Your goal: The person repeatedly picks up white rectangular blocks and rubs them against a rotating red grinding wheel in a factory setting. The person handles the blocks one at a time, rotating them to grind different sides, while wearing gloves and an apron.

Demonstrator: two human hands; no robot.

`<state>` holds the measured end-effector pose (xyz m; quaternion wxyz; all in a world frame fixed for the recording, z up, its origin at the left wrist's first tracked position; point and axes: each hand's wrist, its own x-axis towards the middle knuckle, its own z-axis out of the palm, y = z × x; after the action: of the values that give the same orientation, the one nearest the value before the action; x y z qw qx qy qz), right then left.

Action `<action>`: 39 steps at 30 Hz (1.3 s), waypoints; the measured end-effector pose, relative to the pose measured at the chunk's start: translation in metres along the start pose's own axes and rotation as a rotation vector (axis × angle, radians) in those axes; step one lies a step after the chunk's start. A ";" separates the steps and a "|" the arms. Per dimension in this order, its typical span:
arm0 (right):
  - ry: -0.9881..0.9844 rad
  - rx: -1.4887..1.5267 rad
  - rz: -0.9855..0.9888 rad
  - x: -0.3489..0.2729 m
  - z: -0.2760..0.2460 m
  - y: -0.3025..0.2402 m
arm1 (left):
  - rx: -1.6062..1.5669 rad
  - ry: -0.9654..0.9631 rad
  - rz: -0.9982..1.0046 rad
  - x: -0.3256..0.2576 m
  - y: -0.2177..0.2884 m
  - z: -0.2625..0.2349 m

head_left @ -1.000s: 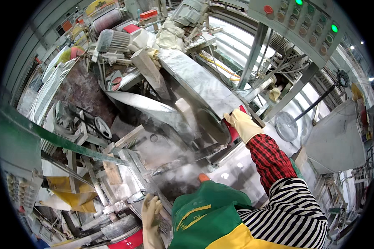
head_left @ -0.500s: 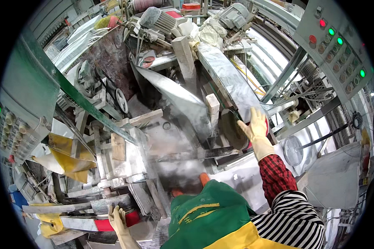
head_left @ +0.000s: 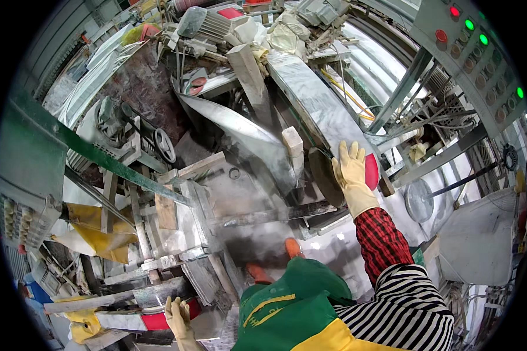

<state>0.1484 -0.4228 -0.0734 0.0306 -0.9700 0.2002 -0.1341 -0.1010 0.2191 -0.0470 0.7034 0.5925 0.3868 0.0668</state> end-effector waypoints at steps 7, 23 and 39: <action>-0.007 -0.037 0.042 0.004 0.003 0.002 | 0.024 -0.028 -0.017 0.002 0.012 0.018; -0.118 0.636 -0.194 -0.091 -0.009 -0.019 | 0.825 0.879 0.361 0.018 0.061 -0.055; -0.274 0.641 -0.236 -0.122 -0.047 -0.098 | 1.295 1.061 0.285 0.109 0.048 -0.102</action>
<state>0.0655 -0.2850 -0.0473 0.3437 -0.9366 0.0289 -0.0615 -0.0719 0.3732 -0.0550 -0.0646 0.8115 0.5490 0.1893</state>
